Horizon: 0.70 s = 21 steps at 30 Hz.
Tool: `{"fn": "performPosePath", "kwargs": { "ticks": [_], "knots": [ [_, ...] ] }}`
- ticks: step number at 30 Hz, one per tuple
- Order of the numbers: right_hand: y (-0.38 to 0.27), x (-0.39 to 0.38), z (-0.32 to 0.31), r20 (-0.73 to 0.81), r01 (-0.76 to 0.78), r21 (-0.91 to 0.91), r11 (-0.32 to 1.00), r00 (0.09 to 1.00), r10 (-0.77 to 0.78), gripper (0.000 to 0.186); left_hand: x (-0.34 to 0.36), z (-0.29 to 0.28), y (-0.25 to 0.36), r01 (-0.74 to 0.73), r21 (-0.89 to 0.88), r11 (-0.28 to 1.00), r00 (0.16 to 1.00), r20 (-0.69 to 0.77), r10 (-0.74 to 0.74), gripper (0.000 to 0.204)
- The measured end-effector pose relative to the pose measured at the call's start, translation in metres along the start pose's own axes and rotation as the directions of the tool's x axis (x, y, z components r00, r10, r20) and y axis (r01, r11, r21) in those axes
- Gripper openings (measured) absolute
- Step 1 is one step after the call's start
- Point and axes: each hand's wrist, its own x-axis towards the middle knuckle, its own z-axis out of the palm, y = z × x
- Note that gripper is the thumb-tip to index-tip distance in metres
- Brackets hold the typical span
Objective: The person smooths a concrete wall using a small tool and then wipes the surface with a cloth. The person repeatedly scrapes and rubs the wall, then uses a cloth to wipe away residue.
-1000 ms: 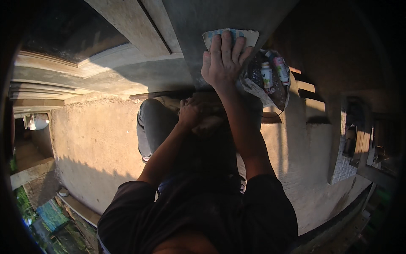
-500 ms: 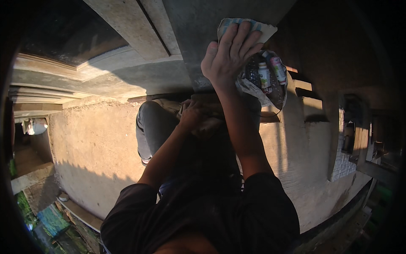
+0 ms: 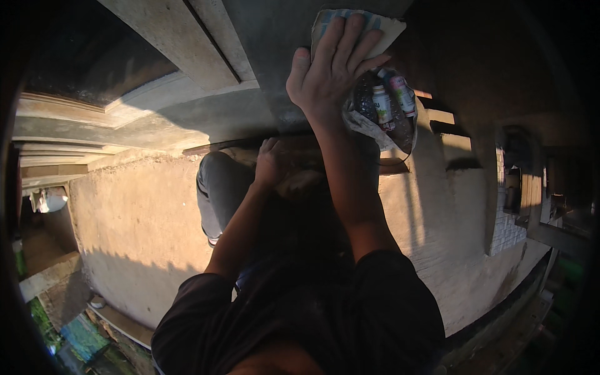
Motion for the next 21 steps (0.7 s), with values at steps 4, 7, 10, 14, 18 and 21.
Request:
{"fn": "performPosePath", "kwargs": {
  "ticks": [4, 7, 10, 14, 18, 21],
  "knots": [
    [-0.020, -0.080, -0.023, 0.246, -0.004, -0.004, 1.000, 0.969, 0.005, 0.059, 0.048, -0.056, 0.037, -0.110, -0.003, 0.994, 0.837, -0.540, 0.091, 0.039],
    [-0.025, -0.107, -0.040, 0.436, -0.019, 0.009, 1.000, 0.900, 0.013, 0.054, 0.097, -0.103, 0.063, -0.276, 0.156, 0.948, 0.673, -0.673, 0.307, 0.045],
    [-0.011, -0.049, -0.030, 0.218, -0.031, 0.020, 0.999, 0.976, 0.026, 0.059, 0.146, -0.138, 0.077, -0.464, 0.392, 0.795, 0.440, -0.676, 0.591, 0.055],
    [0.008, 0.037, -0.013, 0.002, -0.025, 0.101, 0.995, 1.000, 0.024, 0.067, 0.186, -0.143, 0.080, -0.501, 0.447, 0.742, 0.407, -0.634, 0.657, 0.065],
    [-0.005, -0.021, -0.022, 0.157, -0.002, 0.013, 1.000, 0.988, 0.000, 0.060, 0.193, -0.129, 0.071, -0.537, 0.436, 0.722, 0.381, -0.638, 0.669, 0.069],
    [-0.018, -0.093, -0.040, 0.472, 0.074, 0.049, 0.996, 0.877, -0.089, 0.055, 0.192, -0.122, 0.062, -0.528, 0.398, 0.750, 0.378, -0.681, 0.627, 0.069]
  ]
}}
